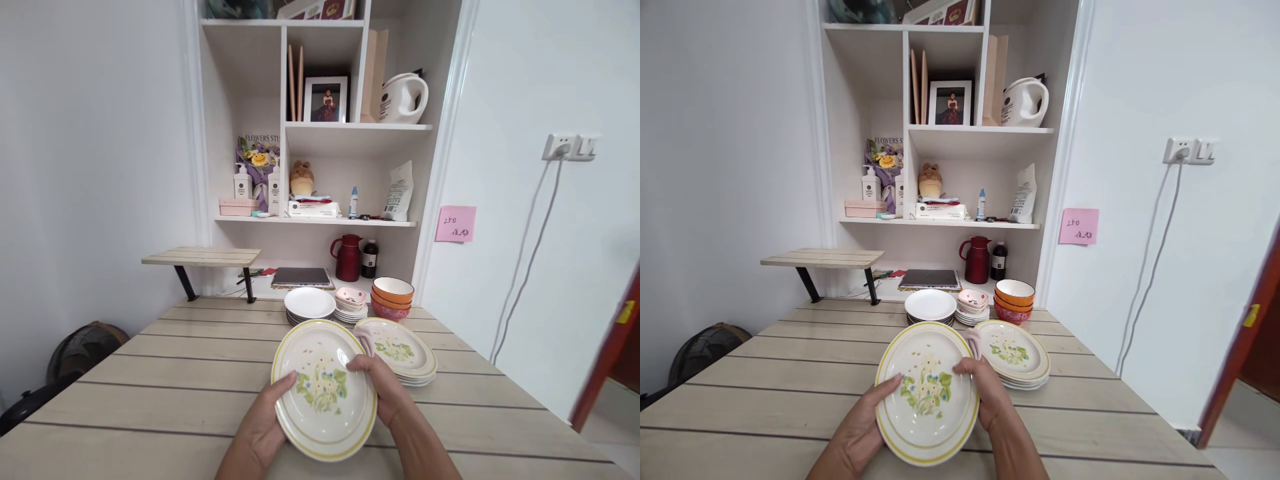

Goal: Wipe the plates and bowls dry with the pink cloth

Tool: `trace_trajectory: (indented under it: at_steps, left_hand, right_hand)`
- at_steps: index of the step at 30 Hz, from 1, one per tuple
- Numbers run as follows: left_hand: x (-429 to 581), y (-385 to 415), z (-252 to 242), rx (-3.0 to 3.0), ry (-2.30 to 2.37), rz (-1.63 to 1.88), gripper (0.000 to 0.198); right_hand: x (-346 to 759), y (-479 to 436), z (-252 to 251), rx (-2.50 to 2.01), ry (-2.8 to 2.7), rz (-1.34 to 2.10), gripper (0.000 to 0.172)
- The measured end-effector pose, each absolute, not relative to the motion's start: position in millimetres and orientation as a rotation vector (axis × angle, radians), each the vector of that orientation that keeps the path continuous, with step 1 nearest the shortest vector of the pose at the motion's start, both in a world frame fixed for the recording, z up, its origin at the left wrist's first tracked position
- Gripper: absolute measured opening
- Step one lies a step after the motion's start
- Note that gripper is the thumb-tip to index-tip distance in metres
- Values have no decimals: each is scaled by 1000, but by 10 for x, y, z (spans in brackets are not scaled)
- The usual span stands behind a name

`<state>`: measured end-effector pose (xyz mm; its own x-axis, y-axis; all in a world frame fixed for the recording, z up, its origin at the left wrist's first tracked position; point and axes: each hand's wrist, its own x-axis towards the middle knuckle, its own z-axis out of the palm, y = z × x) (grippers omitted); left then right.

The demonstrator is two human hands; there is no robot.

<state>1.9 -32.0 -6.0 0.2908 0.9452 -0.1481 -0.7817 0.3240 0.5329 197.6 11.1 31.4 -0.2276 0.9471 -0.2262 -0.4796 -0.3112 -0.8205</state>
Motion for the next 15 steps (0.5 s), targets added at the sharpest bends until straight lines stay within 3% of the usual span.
trace_trajectory:
  at_steps: [7,15]
  left_hand:
    - [114,-281,-101,424,418,1224,56]
    - [86,-82,-267,373,285,1482,46]
  right_hand:
    - [1933,164,277,-840,-637,1849,33]
    - [1583,107,119,-659,-513,1847,45]
